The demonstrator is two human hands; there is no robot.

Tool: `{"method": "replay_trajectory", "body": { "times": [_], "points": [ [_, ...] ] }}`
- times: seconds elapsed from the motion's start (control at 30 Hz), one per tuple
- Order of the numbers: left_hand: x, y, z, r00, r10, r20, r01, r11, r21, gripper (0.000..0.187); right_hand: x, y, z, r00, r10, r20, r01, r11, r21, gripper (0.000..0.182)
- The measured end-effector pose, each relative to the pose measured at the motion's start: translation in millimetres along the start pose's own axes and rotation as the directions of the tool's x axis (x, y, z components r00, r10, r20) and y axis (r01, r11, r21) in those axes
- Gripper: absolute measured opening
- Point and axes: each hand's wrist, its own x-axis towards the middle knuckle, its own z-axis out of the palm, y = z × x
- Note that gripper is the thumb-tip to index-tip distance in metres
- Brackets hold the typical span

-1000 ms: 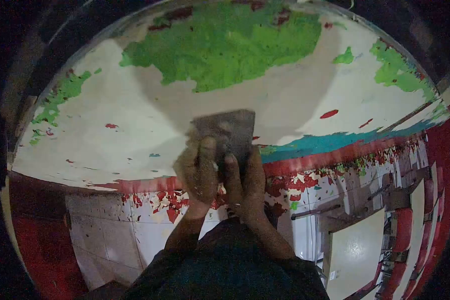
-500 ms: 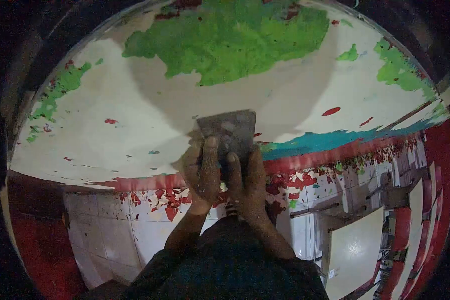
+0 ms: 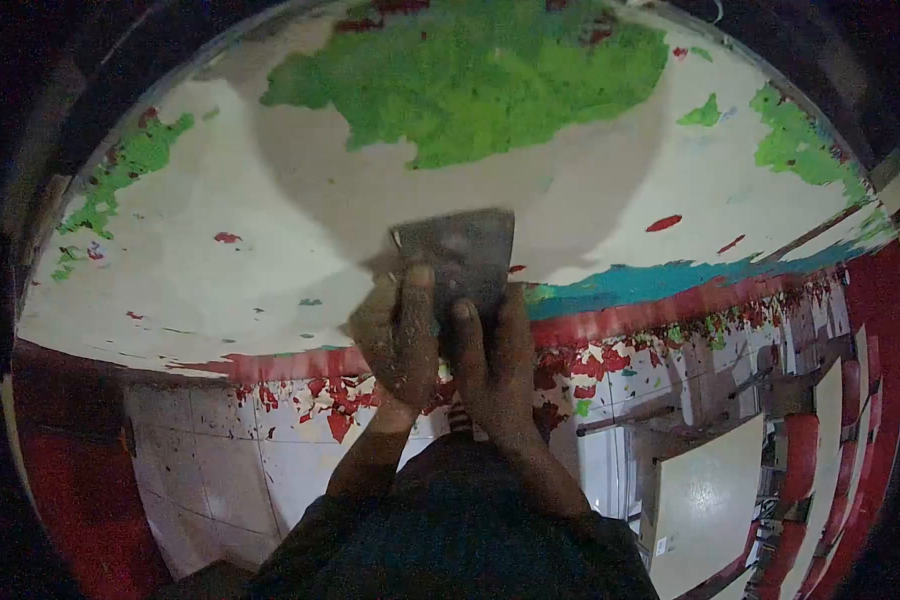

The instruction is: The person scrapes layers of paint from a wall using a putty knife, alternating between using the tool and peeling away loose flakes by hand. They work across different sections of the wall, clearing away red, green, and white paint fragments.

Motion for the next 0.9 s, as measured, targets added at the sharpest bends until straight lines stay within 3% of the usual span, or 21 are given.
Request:
{"method": "replay_trajectory", "body": {
  "times": [0.1,0.17,0.2,0.3,0.4,0.6,0.7,0.8,0.87,0.9],
  "points": [
    [7,2,0,0.995,0.096,-0.015,-0.095,0.994,0.052,0.025,-1,9,6,0.999,-0.029,-0.04,0.029,1.0,-0.003,0.026],
    [5,-5,0,0.989,0.148,-0.014,-0.147,0.986,0.075,0.028,1,-2,1,0.995,0.088,0.037,-0.09,0.994,0.062,0.026],
    [6,-2,1,0.996,0.086,-0.023,-0.087,0.995,-0.047,0.028,1,-6,-1,0.986,0.146,0.08,-0.153,0.984,0.089,0.027],
    [3,-12,5,0.994,0.096,-0.053,-0.096,0.995,0.006,0.03,-8,2,1,0.974,0.226,0.016,-0.227,0.968,0.107,0.027],
    [8,-12,1,0.987,0.15,-0.058,-0.148,0.988,0.041,0.028,1,2,5,0.998,0.065,0.002,-0.064,0.989,0.131,0.022],
    [7,-14,5,0.989,0.129,-0.074,-0.128,0.991,0.029,0.023,2,9,6,0.999,0.028,-0.018,-0.026,0.991,0.133,0.021],
    [15,5,-3,0.978,0.206,-0.042,-0.205,0.978,0.03,0.021,5,-12,6,0.996,0.082,0.021,-0.085,0.969,0.23,0.024],
    [14,13,-14,0.917,0.398,-0.033,-0.395,0.916,0.072,0.01,0,5,-12,0.993,0.061,-0.105,-0.029,0.959,0.281,0.025],
    [4,6,-30,0.837,0.545,0.05,-0.544,0.816,0.196,0.012,-5,28,-39,0.996,-0.084,0.033,0.089,0.98,-0.18,0.027],
    [0,-9,-44,0.77,0.623,0.138,-0.632,0.718,0.291,0.016,-9,42,-56,0.985,-0.123,0.118,0.161,0.903,-0.399,0.028]
  ]
}}
